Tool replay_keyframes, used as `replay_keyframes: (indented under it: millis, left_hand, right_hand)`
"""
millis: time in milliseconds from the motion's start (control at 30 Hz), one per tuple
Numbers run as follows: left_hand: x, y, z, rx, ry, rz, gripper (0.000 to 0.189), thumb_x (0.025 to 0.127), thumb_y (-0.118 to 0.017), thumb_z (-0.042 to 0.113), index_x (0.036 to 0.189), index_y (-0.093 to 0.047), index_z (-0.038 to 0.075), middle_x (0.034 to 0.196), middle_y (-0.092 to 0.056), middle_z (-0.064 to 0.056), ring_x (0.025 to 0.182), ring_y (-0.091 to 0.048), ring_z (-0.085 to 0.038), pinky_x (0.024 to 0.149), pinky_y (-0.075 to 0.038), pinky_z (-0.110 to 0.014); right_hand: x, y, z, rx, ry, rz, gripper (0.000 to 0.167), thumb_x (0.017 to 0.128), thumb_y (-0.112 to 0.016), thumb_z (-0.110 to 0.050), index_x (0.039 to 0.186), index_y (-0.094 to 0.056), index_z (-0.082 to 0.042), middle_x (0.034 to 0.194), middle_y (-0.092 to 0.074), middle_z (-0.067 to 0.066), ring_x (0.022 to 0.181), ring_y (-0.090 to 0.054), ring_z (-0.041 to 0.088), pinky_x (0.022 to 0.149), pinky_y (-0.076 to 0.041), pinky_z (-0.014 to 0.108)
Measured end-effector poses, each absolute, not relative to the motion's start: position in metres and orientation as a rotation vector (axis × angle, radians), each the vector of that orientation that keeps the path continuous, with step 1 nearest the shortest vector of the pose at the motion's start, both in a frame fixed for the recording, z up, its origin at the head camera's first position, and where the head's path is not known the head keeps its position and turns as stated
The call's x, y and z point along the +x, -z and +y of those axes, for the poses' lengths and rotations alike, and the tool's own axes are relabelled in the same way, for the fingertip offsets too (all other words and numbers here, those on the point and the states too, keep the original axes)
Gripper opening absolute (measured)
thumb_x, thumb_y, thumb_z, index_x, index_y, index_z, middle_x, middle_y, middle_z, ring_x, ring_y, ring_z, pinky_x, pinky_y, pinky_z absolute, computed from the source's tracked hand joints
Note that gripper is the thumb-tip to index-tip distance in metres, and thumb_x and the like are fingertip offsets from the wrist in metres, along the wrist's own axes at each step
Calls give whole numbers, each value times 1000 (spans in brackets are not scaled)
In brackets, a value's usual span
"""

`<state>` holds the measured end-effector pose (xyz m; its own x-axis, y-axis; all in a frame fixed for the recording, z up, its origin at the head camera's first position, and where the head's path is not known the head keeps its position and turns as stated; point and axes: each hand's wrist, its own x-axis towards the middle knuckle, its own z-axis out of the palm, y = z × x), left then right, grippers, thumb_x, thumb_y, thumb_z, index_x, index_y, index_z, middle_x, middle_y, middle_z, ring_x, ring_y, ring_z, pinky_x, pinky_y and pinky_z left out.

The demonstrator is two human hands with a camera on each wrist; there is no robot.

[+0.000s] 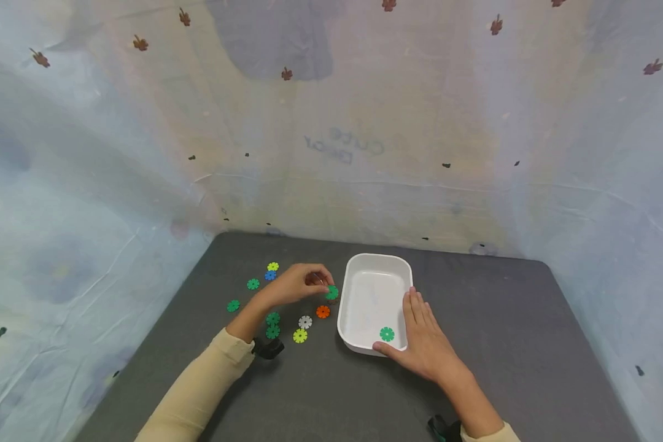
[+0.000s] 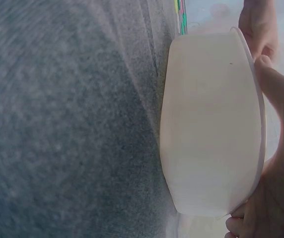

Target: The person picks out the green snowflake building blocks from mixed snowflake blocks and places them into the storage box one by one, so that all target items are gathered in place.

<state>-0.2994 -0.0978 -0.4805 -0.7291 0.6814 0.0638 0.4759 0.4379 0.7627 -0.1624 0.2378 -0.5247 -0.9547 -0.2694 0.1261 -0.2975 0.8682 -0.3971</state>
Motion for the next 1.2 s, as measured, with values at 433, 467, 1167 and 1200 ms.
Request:
replay_keyframes:
  millis: [433,467,1167,1200]
  left_hand:
    - [-306,485,-39,1107,-1182,2299,9,102,-76,14,111,-75,15,106,-73,4,97,-71,-8,84,-61,-26]
    - [-306,487,-35,1109,-1171,2300,9,102,-77,14,111,-75,15,106,-73,4,96,-71,-6,85,-60,-25]
    - [-311,509,39,1176,-881,2349,11,95,-80,1,102,-77,10,89,-70,10,83,-64,1,74,-53,-14]
    - [-311,510,40,1172,-873,2351,12,95,-80,1,102,-77,10,88,-70,10,82,-63,1,73,-52,-14]
  right_hand:
    - [-163,525,236,449,-642,-2983,131,89,-72,-76,168,-10,7,177,-7,28,163,-13,47,129,-19,63]
    - [-163,525,236,450,-645,-2981,131,89,-72,-76,168,-10,7,177,-8,28,163,-13,47,129,-19,63]
    - [-163,527,239,495,-628,-2959,127,91,-72,-72,168,-12,9,176,-8,30,162,-13,49,130,-18,61]
    - [-163,527,239,497,-632,-2958,127,91,-73,-72,167,-12,10,176,-8,31,162,-13,49,130,-18,61]
